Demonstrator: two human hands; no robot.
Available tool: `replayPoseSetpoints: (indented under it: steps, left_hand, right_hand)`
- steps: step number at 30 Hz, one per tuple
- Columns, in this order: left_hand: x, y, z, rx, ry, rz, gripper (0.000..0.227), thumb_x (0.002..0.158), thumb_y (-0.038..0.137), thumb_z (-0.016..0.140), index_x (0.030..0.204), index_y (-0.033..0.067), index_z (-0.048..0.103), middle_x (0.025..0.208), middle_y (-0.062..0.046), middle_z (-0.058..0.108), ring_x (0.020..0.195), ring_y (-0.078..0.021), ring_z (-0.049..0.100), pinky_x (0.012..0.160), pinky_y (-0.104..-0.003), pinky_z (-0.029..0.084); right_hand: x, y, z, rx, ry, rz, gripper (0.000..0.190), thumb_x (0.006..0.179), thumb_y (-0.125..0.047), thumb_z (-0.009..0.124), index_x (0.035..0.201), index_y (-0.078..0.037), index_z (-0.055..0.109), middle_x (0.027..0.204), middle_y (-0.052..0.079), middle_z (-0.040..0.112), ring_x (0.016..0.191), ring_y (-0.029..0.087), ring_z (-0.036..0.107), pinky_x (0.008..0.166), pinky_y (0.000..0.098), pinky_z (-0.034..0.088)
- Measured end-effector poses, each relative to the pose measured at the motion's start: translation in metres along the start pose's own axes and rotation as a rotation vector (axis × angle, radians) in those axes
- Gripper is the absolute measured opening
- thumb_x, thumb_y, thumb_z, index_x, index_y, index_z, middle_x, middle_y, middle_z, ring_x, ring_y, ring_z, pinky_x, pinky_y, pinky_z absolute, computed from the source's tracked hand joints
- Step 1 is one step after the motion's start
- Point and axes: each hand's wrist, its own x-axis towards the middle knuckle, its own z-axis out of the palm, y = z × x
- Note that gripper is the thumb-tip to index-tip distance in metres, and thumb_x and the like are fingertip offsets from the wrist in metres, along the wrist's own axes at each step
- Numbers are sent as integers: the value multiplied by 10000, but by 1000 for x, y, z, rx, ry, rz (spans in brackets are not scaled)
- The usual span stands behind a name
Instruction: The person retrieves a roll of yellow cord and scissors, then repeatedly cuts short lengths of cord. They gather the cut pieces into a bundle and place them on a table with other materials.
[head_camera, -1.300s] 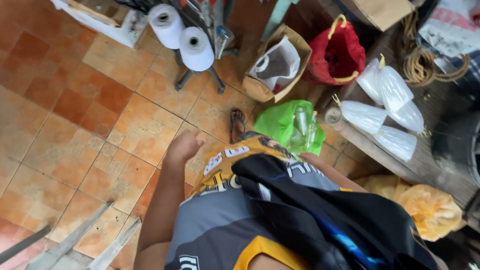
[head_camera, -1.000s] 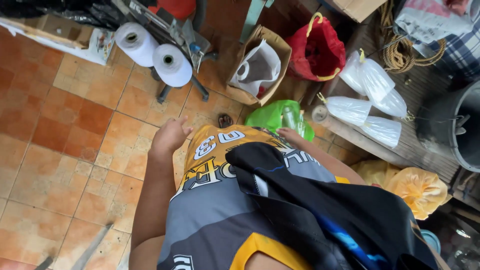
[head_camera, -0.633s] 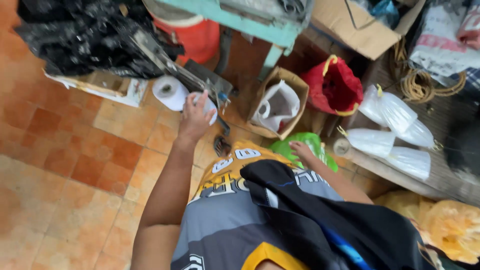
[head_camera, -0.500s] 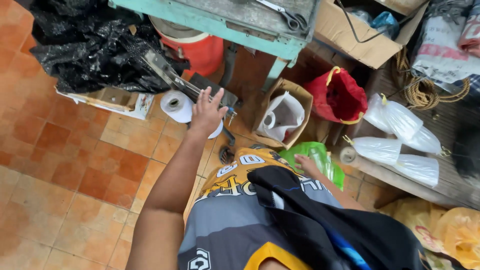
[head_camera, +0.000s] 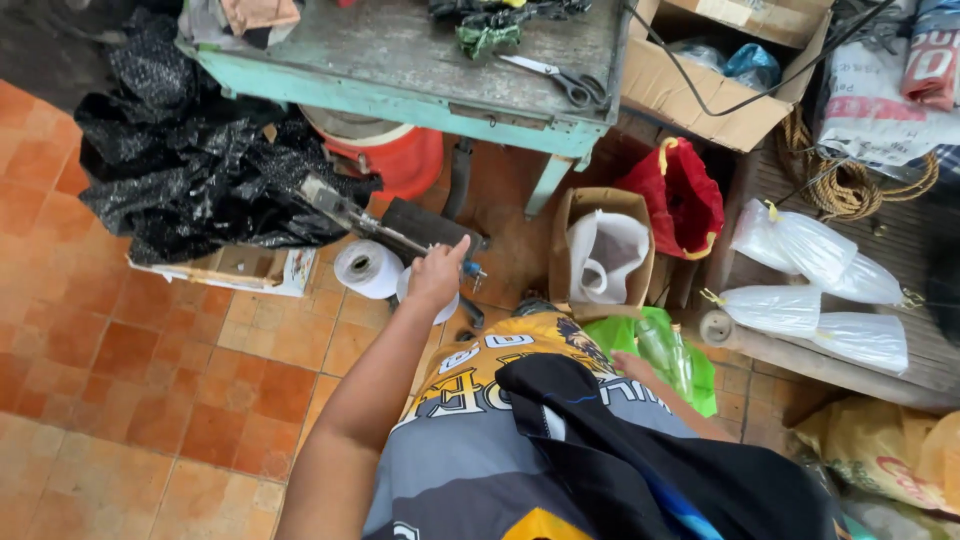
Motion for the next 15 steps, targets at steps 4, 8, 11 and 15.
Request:
replayPoseSetpoints:
  steps: [4, 8, 11, 15]
  left_hand:
    - [0, -2, 0, 28, -16, 6, 545, 1080, 249, 497, 1596, 361, 362, 1359, -57, 617, 1346, -246, 567, 1002, -486, 498]
    - [5, 0, -4, -5, -8, -3, 523, 1023, 333, 585, 1530, 319, 460, 1370, -77, 592, 1277, -282, 615, 980, -493, 529]
    - [12, -1, -4, -62, -19, -22, 471, 997, 385, 624, 1452, 288, 558, 1371, -90, 578, 1260, -312, 625, 966, -497, 543]
    - [33, 4, -41, -174, -80, -58, 381, 1000, 437, 611, 1362, 324, 651, 1399, -71, 548, 1278, -318, 605, 986, -498, 523]
  right_hand:
    - [-73, -108, 31, 109, 33, -76, 715, 878, -632, 768, 1466, -284, 559, 1417, 85, 625, 1302, 351, 583, 1041, 590, 445]
    - [-103, -198, 45, -262, 84, -491, 576, 868, -542, 770, 1368, -278, 659, 1322, 82, 688, 1250, 327, 630, 1067, 451, 500]
    - [-159, -268, 62, -200, -127, -630, 581, 923, -333, 789, 1430, -107, 617, 1380, 252, 635, 1283, 435, 595, 1087, 492, 494]
    - [-165, -346, 86, -427, -275, -837, 558, 917, -308, 795, 1420, -132, 630, 1346, 199, 658, 1247, 397, 629, 1056, 466, 527]
